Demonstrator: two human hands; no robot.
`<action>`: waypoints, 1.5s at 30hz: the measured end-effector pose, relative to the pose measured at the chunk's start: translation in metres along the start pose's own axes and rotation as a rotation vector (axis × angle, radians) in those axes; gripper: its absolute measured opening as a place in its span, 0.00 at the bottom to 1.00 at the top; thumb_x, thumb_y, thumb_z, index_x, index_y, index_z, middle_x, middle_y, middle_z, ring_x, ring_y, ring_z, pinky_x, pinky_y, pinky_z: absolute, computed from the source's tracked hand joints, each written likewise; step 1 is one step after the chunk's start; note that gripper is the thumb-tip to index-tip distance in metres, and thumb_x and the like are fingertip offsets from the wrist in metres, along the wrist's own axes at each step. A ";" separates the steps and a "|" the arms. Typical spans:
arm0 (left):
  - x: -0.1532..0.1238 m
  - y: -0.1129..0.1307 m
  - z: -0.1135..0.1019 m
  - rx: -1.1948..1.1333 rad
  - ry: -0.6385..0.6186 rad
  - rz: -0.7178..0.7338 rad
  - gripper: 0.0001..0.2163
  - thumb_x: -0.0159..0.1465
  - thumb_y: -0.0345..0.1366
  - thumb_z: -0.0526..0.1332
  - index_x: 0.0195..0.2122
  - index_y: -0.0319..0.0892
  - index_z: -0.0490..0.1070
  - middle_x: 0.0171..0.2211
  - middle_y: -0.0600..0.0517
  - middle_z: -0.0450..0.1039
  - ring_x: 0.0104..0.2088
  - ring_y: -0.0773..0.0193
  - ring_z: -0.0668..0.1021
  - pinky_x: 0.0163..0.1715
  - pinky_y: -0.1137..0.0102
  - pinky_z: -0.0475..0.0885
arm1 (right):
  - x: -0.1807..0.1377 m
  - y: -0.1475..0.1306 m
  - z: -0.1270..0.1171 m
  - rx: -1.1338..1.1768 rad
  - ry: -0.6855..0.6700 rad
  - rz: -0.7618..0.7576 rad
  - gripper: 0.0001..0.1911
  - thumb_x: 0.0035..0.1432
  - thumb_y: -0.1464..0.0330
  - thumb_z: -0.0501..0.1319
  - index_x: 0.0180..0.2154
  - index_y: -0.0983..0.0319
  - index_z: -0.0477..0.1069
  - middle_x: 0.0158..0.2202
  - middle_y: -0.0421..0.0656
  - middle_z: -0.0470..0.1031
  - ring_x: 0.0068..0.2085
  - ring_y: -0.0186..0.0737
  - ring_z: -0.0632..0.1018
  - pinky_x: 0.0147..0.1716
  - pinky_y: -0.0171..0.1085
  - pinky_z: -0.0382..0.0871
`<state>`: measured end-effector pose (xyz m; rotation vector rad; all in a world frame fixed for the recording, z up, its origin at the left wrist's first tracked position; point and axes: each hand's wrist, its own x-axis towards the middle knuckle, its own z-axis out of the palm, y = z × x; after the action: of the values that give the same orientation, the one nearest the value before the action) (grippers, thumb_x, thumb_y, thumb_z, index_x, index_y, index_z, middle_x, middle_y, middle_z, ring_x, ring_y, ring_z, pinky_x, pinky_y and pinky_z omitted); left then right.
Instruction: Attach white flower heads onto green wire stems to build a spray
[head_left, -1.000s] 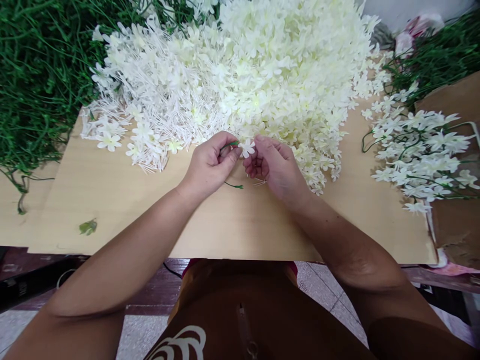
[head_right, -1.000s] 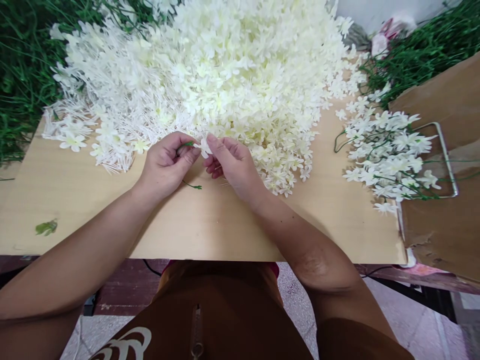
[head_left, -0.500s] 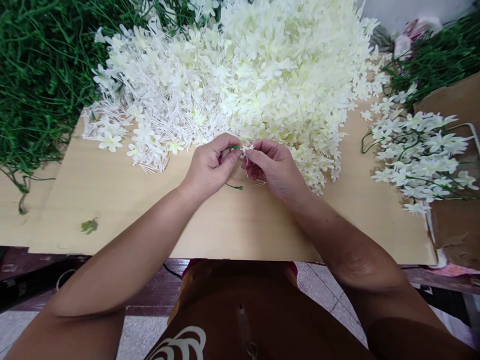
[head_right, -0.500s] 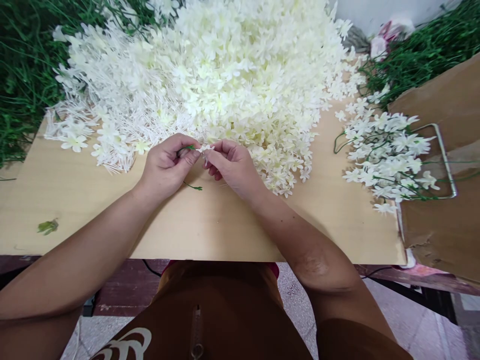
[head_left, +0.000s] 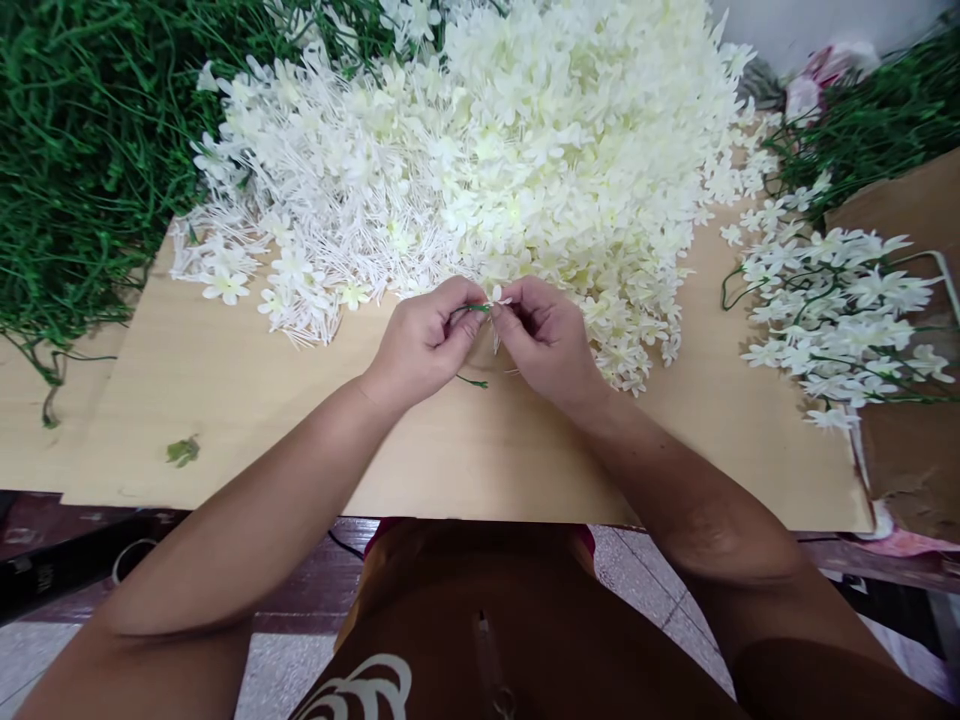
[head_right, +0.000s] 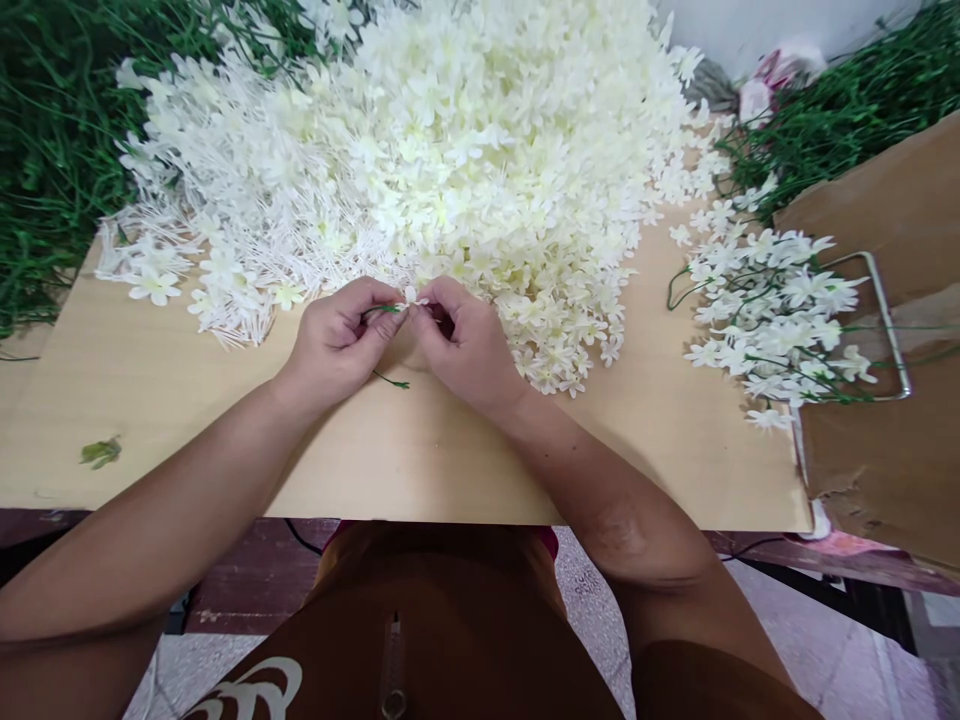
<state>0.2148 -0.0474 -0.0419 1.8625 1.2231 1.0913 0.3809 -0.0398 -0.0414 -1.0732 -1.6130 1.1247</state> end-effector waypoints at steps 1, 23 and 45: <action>0.001 0.001 -0.002 -0.027 -0.005 -0.009 0.07 0.65 0.41 0.57 0.34 0.43 0.69 0.27 0.53 0.70 0.29 0.65 0.71 0.32 0.70 0.68 | 0.001 0.001 -0.002 0.025 -0.031 0.003 0.11 0.59 0.61 0.63 0.31 0.58 0.64 0.22 0.33 0.58 0.24 0.29 0.60 0.25 0.34 0.56; 0.007 0.005 -0.006 -0.281 -0.078 -0.157 0.06 0.57 0.36 0.64 0.32 0.42 0.68 0.17 0.62 0.52 0.18 0.74 0.54 0.19 0.74 0.51 | 0.004 0.005 -0.013 0.106 -0.227 -0.056 0.20 0.61 0.51 0.64 0.31 0.60 0.66 0.23 0.34 0.61 0.24 0.29 0.60 0.25 0.34 0.55; 0.008 0.015 -0.001 -0.302 -0.023 -0.269 0.03 0.55 0.33 0.61 0.29 0.42 0.67 0.18 0.60 0.55 0.19 0.73 0.58 0.20 0.75 0.54 | -0.004 -0.006 -0.013 -0.238 -0.042 -0.440 0.02 0.62 0.68 0.64 0.37 0.59 0.71 0.39 0.42 0.71 0.37 0.34 0.74 0.36 0.37 0.73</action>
<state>0.2216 -0.0455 -0.0267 1.4342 1.1820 1.0377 0.3935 -0.0418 -0.0333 -0.7852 -1.9330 0.6789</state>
